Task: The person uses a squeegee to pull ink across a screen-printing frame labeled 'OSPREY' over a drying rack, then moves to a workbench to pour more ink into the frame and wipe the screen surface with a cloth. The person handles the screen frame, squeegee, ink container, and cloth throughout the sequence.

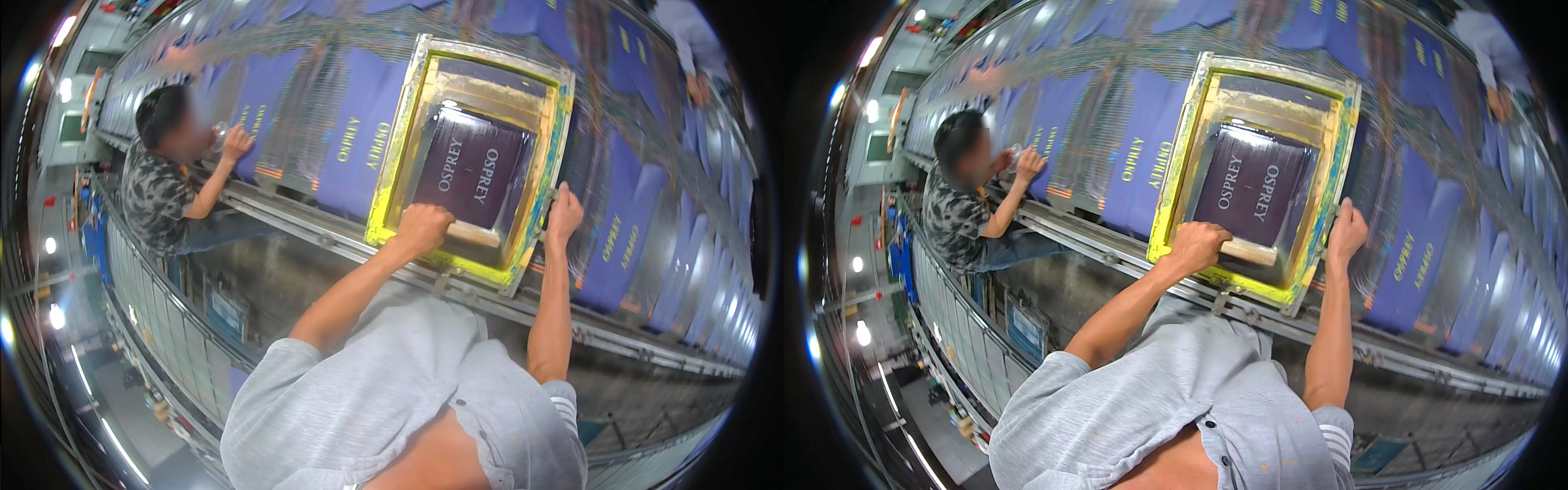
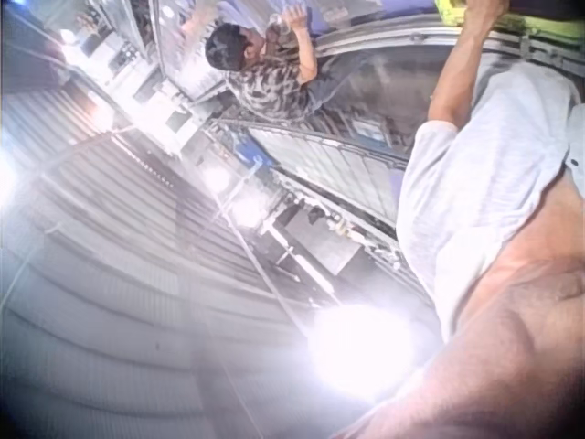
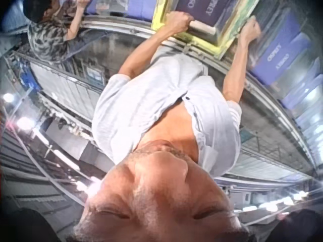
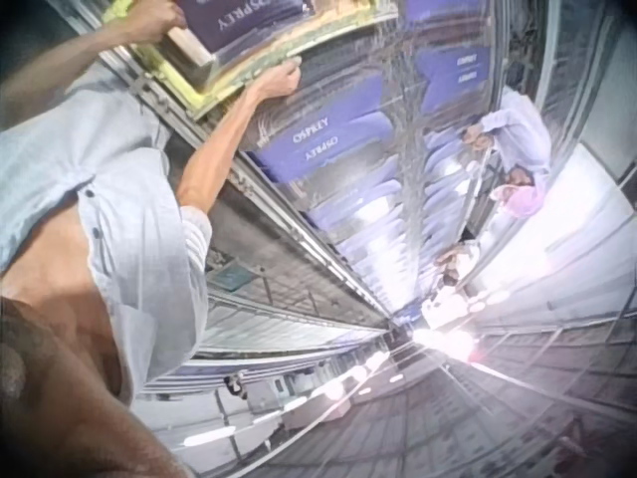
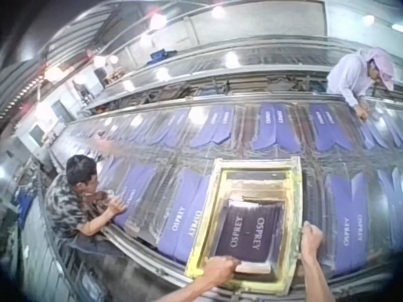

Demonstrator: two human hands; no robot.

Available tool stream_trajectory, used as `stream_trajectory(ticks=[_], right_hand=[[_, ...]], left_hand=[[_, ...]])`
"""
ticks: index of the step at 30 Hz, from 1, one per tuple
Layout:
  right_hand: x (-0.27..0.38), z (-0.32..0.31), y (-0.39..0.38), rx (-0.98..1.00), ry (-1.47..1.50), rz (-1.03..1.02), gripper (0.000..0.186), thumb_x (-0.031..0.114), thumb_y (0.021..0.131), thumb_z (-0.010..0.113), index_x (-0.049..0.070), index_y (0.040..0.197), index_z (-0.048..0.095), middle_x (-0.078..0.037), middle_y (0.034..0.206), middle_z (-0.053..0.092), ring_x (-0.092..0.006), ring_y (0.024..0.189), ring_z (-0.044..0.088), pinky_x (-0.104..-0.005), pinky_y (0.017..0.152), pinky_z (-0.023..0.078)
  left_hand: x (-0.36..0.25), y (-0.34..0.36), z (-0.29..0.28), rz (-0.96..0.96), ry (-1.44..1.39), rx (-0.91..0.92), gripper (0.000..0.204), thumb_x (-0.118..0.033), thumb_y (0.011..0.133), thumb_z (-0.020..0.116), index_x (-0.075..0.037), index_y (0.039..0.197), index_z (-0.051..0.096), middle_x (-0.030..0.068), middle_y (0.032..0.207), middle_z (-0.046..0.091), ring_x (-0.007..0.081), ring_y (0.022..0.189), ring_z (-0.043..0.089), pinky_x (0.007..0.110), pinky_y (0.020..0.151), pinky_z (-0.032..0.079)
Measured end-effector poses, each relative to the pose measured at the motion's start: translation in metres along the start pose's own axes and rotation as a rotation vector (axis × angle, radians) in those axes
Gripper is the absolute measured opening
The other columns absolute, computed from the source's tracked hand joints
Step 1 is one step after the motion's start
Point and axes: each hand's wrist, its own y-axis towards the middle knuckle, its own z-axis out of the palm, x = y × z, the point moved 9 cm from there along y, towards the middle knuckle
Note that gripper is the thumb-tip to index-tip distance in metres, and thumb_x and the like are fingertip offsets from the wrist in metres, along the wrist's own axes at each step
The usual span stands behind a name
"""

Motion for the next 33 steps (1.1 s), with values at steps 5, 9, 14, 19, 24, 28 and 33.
stream_trajectory(ticks=[5, 9, 14, 19, 24, 28, 33], right_hand=[[0.027, 0.107, -0.047, 0.004, 0.213, 0.059, 0.044, 0.027, 0.099, 0.061, -0.002, 0.068, 0.053, -0.001, 0.057, 0.045, -0.0125, 0.055, 0.040, -0.0358, 0.053, 0.033], [0.030, 0.116, -0.055, 0.031, 0.284, 0.210, 0.039, 0.023, 0.099, 0.061, 0.005, 0.065, 0.054, 0.005, 0.058, 0.044, -0.0073, 0.051, 0.036, -0.0304, 0.048, 0.027], [0.027, 0.150, -0.054, 0.059, 0.423, 0.276, 0.039, 0.020, 0.099, 0.060, 0.008, 0.064, 0.051, 0.006, 0.057, 0.040, -0.0051, 0.050, 0.034, -0.0291, 0.046, 0.024], [0.033, 0.163, -0.047, 0.056, 0.235, 0.150, 0.035, 0.019, 0.097, 0.059, 0.000, 0.068, 0.058, 0.001, 0.059, 0.045, -0.0088, 0.055, 0.039, -0.0330, 0.051, 0.030], [0.056, 0.160, -0.044, -0.079, -0.131, -0.061, 0.024, 0.018, 0.093, 0.061, -0.002, 0.091, 0.073, -0.013, 0.073, 0.065, -0.0273, 0.067, 0.058, -0.0430, 0.070, 0.048], [0.096, 0.166, -0.046, -0.140, -0.475, -0.406, 0.030, 0.025, 0.093, 0.063, 0.000, 0.107, 0.074, -0.019, 0.111, 0.068, -0.0373, 0.105, 0.063, -0.0461, 0.090, 0.049], [0.265, 0.247, -0.035, 0.623, -0.337, -0.569, 0.032, 0.029, 0.086, 0.071, 0.001, 0.102, 0.074, -0.019, 0.105, 0.071, -0.0370, 0.102, 0.066, -0.0470, 0.090, 0.051]], left_hand=[[0.103, -0.020, -0.042, 0.005, 0.038, -0.010, 0.022, -0.003, 0.066, 0.067, -0.010, 0.085, 0.075, 0.0089, 0.086, 0.073, 0.0312, 0.082, 0.071, 0.046, 0.069, 0.056], [0.102, -0.036, -0.063, 0.002, 0.030, -0.008, 0.015, -0.005, 0.065, 0.067, -0.008, 0.079, 0.071, 0.0098, 0.082, 0.071, 0.0317, 0.079, 0.070, 0.045, 0.069, 0.056], [0.128, -0.036, -0.058, 0.034, 0.015, -0.007, 0.008, -0.005, 0.066, 0.067, -0.007, 0.075, 0.067, 0.0115, 0.079, 0.069, 0.0327, 0.076, 0.069, 0.044, 0.068, 0.055], [0.150, -0.047, -0.054, -0.001, 0.022, 0.040, 0.012, -0.006, 0.065, 0.069, -0.007, 0.076, 0.067, 0.0115, 0.079, 0.069, 0.0326, 0.078, 0.069, 0.046, 0.070, 0.054], [0.162, -0.049, -0.053, 0.028, -0.058, -0.068, 0.019, -0.003, 0.061, 0.068, -0.006, 0.080, 0.068, 0.0129, 0.081, 0.070, 0.0342, 0.078, 0.069, 0.045, 0.071, 0.054], [0.163, 0.029, -0.086, 0.113, 0.042, -0.150, 0.013, -0.001, 0.066, 0.064, -0.009, 0.075, 0.070, 0.0155, 0.071, 0.068, 0.0352, 0.068, 0.068, 0.048, 0.063, 0.054], [0.190, 0.167, -0.112, 0.065, 0.128, -0.081, 0.022, -0.009, 0.070, 0.070, -0.014, 0.089, 0.080, 0.0181, 0.076, 0.071, 0.0367, 0.071, 0.071, 0.048, 0.067, 0.057]])
